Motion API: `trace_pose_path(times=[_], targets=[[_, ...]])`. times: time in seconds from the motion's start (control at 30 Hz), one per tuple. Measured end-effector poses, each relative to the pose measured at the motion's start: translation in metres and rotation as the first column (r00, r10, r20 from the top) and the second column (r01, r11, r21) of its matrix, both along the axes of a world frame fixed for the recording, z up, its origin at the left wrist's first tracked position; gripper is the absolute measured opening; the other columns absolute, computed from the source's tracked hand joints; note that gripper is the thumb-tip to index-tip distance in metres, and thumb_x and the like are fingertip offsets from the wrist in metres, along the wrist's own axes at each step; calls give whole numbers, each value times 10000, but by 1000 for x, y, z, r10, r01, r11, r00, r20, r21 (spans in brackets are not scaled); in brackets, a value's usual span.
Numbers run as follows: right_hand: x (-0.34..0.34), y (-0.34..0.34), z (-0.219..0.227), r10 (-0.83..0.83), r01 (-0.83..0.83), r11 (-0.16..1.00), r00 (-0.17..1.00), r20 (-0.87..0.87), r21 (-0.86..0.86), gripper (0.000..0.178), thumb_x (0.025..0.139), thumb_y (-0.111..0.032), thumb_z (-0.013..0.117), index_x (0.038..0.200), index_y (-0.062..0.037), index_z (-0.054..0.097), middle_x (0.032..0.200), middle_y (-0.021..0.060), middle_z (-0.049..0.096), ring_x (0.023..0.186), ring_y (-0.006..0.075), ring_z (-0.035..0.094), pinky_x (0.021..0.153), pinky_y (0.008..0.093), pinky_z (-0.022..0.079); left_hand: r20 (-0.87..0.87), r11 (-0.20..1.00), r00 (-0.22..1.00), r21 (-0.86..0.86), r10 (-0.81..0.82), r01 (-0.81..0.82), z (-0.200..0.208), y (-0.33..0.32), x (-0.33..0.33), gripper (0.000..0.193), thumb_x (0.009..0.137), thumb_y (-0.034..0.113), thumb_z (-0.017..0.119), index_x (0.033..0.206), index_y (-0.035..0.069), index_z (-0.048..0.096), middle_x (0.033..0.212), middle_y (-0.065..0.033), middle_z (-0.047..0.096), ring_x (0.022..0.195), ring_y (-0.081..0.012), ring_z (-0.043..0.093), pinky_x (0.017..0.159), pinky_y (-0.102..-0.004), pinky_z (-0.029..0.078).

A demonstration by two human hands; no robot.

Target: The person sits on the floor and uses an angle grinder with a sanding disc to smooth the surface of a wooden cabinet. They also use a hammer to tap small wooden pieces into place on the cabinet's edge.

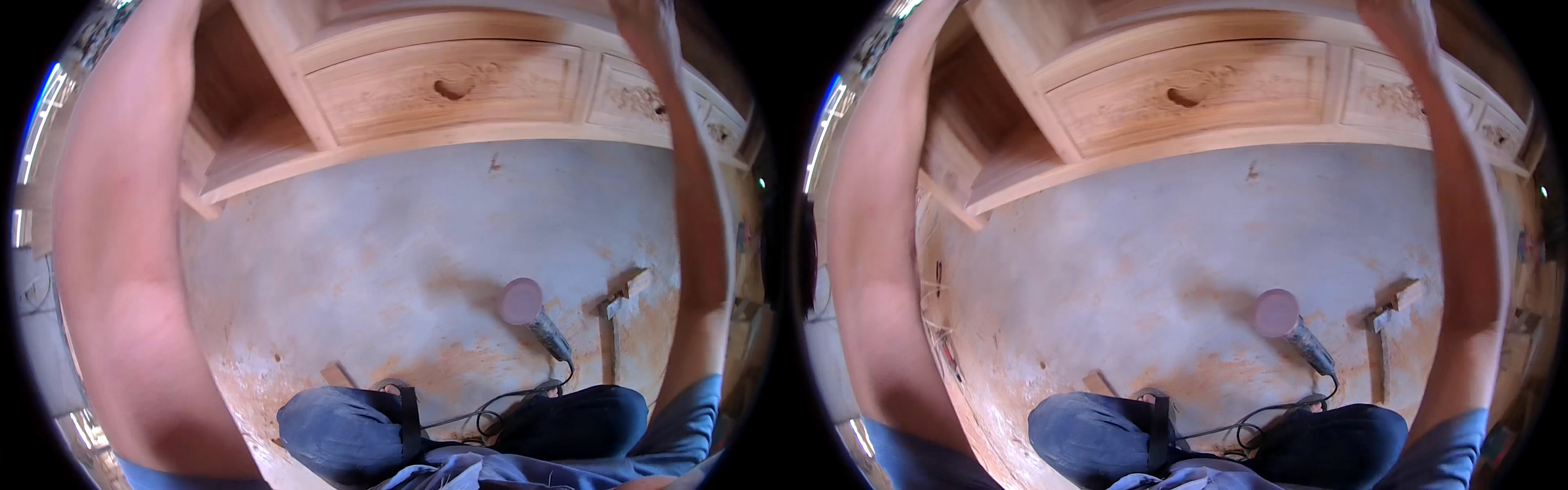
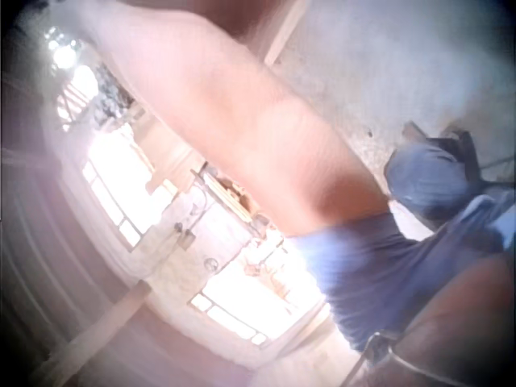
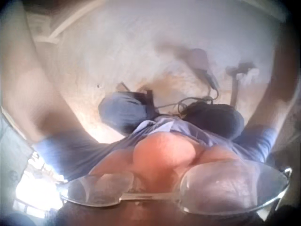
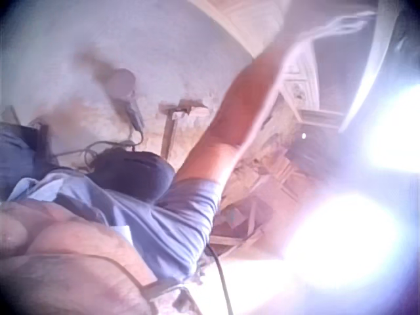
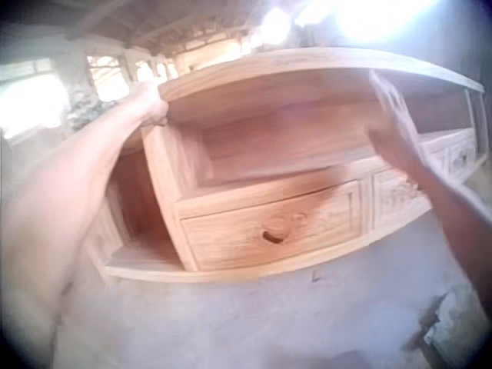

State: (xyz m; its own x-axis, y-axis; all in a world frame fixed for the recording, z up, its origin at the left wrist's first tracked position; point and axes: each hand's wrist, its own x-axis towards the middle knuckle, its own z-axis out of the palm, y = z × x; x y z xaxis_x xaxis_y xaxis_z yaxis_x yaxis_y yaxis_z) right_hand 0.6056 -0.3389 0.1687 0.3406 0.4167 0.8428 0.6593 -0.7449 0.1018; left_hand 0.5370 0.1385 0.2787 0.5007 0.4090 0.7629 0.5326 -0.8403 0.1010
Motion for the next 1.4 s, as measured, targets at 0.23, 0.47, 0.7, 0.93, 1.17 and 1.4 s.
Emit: trace_pose_path(times=[0.23, 0.47, 0.7, 0.93, 1.17, 1.4], targets=[[-61, -80, -169, -42, 73, 993, 956, -289, 96, 840, 848, -173, 746, 1553, 4, 325, 1627, 235, 289, 1505, 431, 273, 1216, 504, 287, -504, 976, 848, 42, -162, 212, 47, 56, 0, 503, 759, 78, 679, 1258, 34, 629, 850, -176, 724, 756, -283, 701, 686, -426, 523], [-70, -83, -175, -97, 108, 994, 944, -315, 18, 874, 929, -340, 676, 1590, 18, 229, 1671, 226, 183, 1548, 411, 176, 1251, 499, 198, -532, 992, 843, 37, -82, 120, 56, 19, -13, 384, 787, 56, 683, 1169, 18, 654, 861, -188, 725, 811, -308, 718, 772, -426, 528], [-73, -83, -169, -114, 124, 992, 924, -366, 5, 877, 963, -376, 631, 1611, -3, 174, 1678, 220, 165, 1559, 399, 148, 1252, 502, 187, -544, 993, 831, -61, -118, 101, 61, 39, -8, 368, 779, 45, 710, 1144, 18, 667, 855, -168, 732, 799, -283, 720, 751, -416, 526], [-74, -85, -172, -118, 130, 991, 932, -344, 12, 869, 964, -360, 630, 1613, -8, 172, 1683, 214, 158, 1563, 389, 146, 1253, 500, 185, -561, 995, 824, -6, -85, 99, 63, 31, -10, 396, 763, 68, 728, 1155, 45, 678, 892, -166, 740, 845, -292, 719, 784, -414, 533], [-73, -82, -171, -106, 116, 993, 937, -334, 9, 879, 960, -360, 636, 1611, 6, 171, 1680, 219, 163, 1559, 395, 158, 1252, 498, 192, -558, 994, 828, 63, -43, 94, 62, 11, -18, 403, 774, 91, 729, 1171, 51, 668, 922, -173, 737, 875, -310, 717, 797, -421, 533], [-73, -86, -170, -104, 105, 994, 940, -324, -15, 894, 943, -341, 668, 1609, 5, 182, 1682, 214, 157, 1556, 399, 160, 1254, 486, 204, -588, 996, 809, 67, -10, 62, 62, 10, -17, 423, 782, 109, 734, 1194, 50, 660, 980, -190, 739, 926, -322, 721, 817, -421, 539]])
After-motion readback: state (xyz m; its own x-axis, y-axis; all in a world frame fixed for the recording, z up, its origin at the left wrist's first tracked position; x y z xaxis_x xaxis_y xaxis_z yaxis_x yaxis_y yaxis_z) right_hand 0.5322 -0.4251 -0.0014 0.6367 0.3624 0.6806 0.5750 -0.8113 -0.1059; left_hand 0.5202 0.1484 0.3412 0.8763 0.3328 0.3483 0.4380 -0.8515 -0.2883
